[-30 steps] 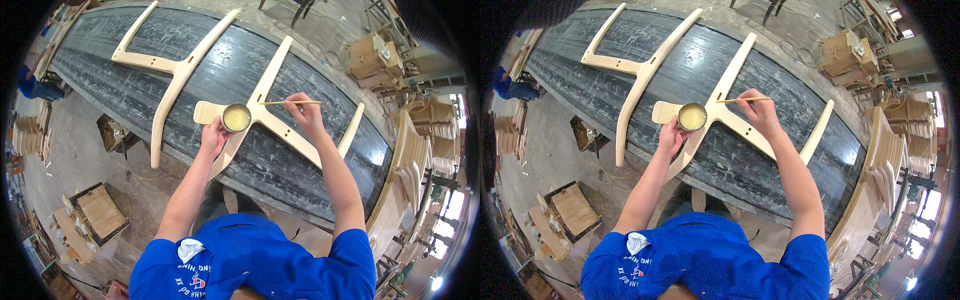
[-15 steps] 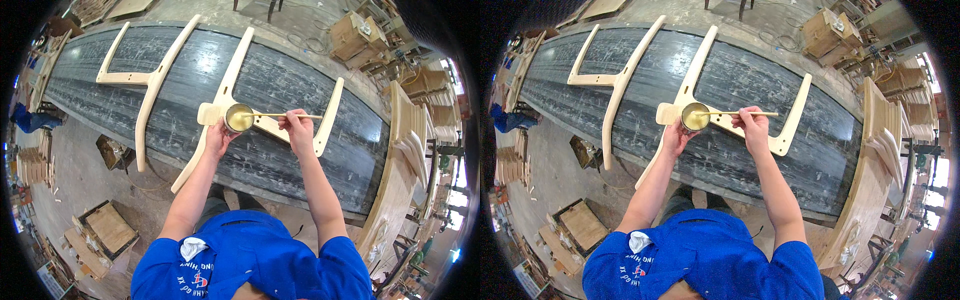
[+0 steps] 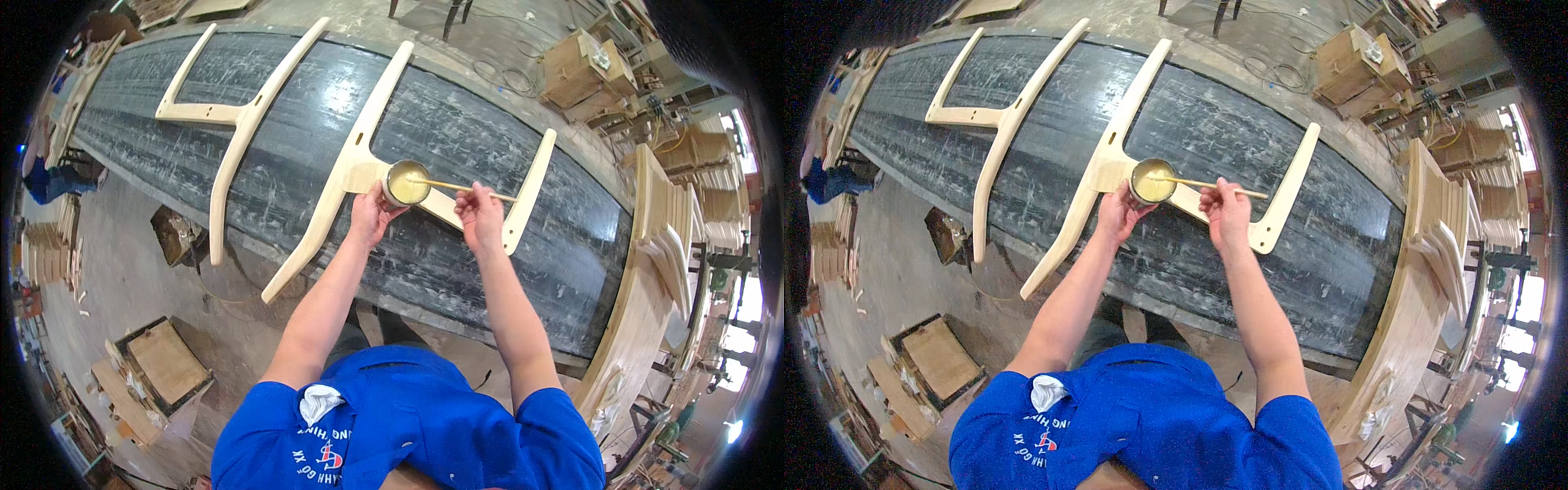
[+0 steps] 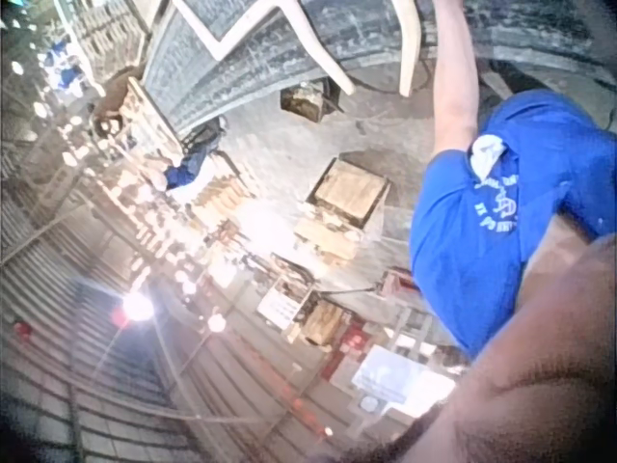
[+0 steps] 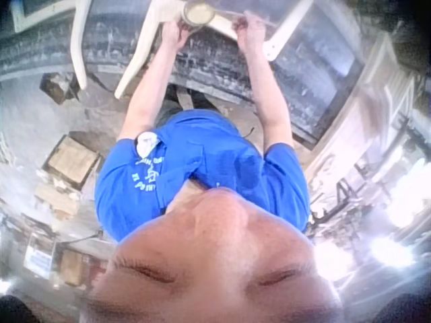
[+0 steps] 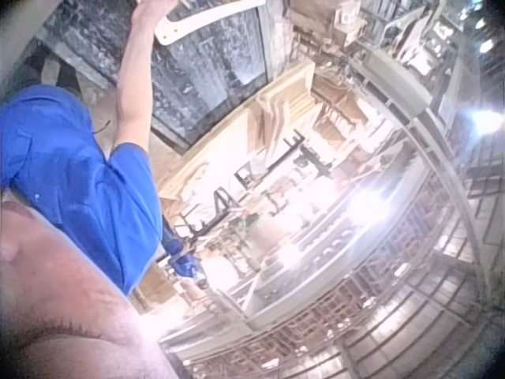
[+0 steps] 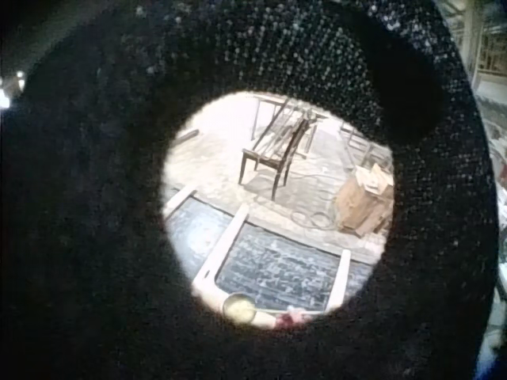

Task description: The person applies a yellowish finish to wooden chair frames using a small brush and a can. They repeatedly dip the brush into the can and paint the edges and surfaces of multiple frames laid out on a workbench in a workshop.

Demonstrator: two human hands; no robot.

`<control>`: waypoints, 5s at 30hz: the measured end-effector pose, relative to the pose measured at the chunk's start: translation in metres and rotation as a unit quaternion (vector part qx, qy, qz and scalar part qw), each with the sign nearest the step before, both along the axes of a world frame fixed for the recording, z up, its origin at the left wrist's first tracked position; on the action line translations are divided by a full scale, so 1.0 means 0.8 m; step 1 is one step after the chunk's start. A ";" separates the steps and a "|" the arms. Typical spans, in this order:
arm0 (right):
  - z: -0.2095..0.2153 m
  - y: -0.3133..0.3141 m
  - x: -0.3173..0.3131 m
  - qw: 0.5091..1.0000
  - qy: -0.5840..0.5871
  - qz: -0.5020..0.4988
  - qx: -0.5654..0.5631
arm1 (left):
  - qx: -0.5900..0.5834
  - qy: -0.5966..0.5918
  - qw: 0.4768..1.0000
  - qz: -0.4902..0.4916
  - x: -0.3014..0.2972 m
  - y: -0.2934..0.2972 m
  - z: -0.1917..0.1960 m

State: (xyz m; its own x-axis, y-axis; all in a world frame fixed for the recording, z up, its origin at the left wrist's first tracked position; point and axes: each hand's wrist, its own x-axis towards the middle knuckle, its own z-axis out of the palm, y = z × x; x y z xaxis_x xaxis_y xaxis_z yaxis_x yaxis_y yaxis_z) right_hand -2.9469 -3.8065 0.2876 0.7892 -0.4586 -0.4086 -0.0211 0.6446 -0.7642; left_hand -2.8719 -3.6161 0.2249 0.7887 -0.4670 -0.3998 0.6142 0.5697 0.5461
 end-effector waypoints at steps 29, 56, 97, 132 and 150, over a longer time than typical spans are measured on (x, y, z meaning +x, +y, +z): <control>0.004 0.009 0.075 0.718 -0.041 0.283 -0.635 | 0.045 0.034 0.994 0.093 -0.070 0.141 -0.034; 0.026 0.009 0.050 0.738 -0.001 0.306 -0.602 | 0.027 0.028 0.999 0.022 -0.048 0.137 -0.024; 0.035 -0.174 -0.178 0.992 -0.091 0.058 -0.068 | 0.037 0.031 0.999 -0.001 -0.152 -0.144 0.014; -0.004 -0.227 -0.164 0.741 -0.019 0.294 -0.604 | 0.014 0.030 0.994 0.108 -0.237 -0.078 -0.052; -0.004 -0.255 -0.142 0.747 -0.026 0.236 -0.620 | 0.000 0.034 0.994 0.101 -0.241 -0.080 -0.050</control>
